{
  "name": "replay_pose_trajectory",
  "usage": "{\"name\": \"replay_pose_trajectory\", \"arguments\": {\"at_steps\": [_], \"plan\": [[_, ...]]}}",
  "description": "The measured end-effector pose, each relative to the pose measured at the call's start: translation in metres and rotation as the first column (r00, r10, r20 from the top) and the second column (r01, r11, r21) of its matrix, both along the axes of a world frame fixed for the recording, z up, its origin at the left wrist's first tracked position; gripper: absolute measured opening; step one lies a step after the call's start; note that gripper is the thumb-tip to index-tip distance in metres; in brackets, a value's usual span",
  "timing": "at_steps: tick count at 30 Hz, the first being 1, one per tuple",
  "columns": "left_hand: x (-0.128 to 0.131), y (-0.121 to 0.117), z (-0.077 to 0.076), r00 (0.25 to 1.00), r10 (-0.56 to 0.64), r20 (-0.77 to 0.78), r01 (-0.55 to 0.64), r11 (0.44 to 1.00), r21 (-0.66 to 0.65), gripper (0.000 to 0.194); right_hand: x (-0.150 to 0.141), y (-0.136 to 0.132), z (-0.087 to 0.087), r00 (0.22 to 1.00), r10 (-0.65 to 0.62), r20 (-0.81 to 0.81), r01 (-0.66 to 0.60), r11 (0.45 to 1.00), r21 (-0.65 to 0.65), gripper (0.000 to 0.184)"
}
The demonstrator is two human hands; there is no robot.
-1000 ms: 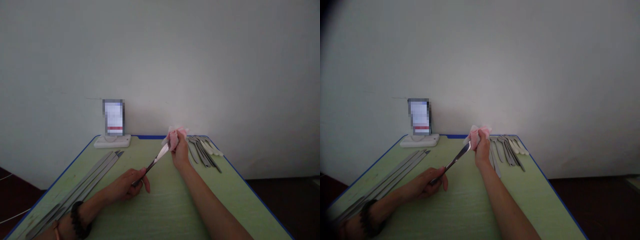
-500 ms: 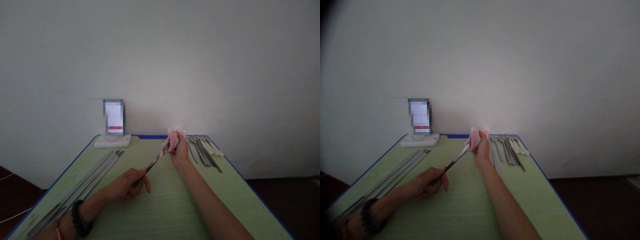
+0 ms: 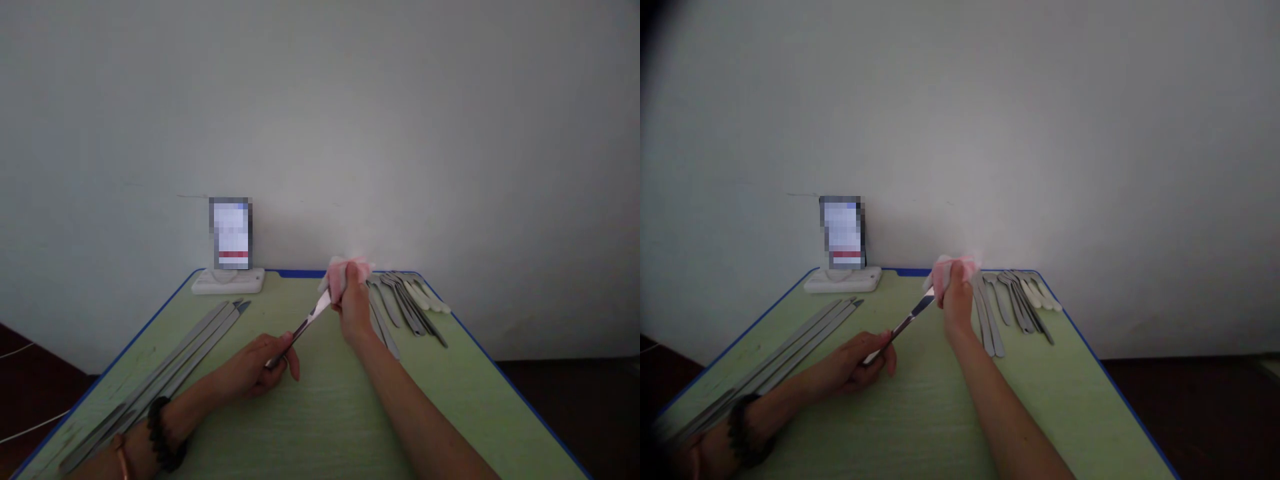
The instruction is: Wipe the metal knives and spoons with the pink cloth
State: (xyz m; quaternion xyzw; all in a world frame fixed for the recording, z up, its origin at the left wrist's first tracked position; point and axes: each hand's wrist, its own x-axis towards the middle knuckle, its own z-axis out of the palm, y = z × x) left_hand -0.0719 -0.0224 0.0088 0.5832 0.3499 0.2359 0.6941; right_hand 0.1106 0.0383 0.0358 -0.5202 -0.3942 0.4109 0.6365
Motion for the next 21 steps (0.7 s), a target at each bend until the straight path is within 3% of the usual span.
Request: {"name": "replay_pose_trajectory", "arguments": {"at_steps": [2, 5, 11, 13, 17, 21], "plan": [[0.0, 0.001, -0.001, 1.0, 0.029, 0.012, -0.029, 1.0, 0.001, 0.057, -0.013, -0.008, -0.008, 0.992, 0.0, 0.124, 0.007, 0.998, -0.054, 0.06], [0.0, 0.003, -0.003, 0.995, 0.084, 0.046, -0.082, 0.996, -0.043, 0.057, -0.034, -0.024, -0.017, 0.966, 0.103, 0.236, -0.084, 0.992, -0.089, 0.06], [0.003, 0.001, -0.003, 0.99, 0.14, -0.007, -0.14, 0.99, -0.007, 0.059, -0.046, -0.032, -0.02, 0.941, 0.259, 0.219, -0.249, 0.966, -0.069, 0.053], [0.003, 0.0, -0.001, 0.993, 0.105, -0.049, -0.104, 0.995, 0.008, 0.061, -0.036, -0.024, -0.016, 0.953, 0.225, 0.205, -0.216, 0.974, -0.062, 0.053], [0.001, -0.001, 0.002, 0.989, 0.026, -0.145, -0.029, 0.999, -0.014, 0.064, -0.007, -0.007, -0.009, 0.98, 0.013, 0.2, -0.004, 0.999, -0.047, 0.053], [-0.001, -0.003, 0.006, 0.983, 0.003, -0.185, -0.007, 1.0, -0.017, 0.064, 0.01, 0.003, -0.005, 0.984, -0.067, 0.165, 0.078, 0.995, -0.055, 0.05]]}}
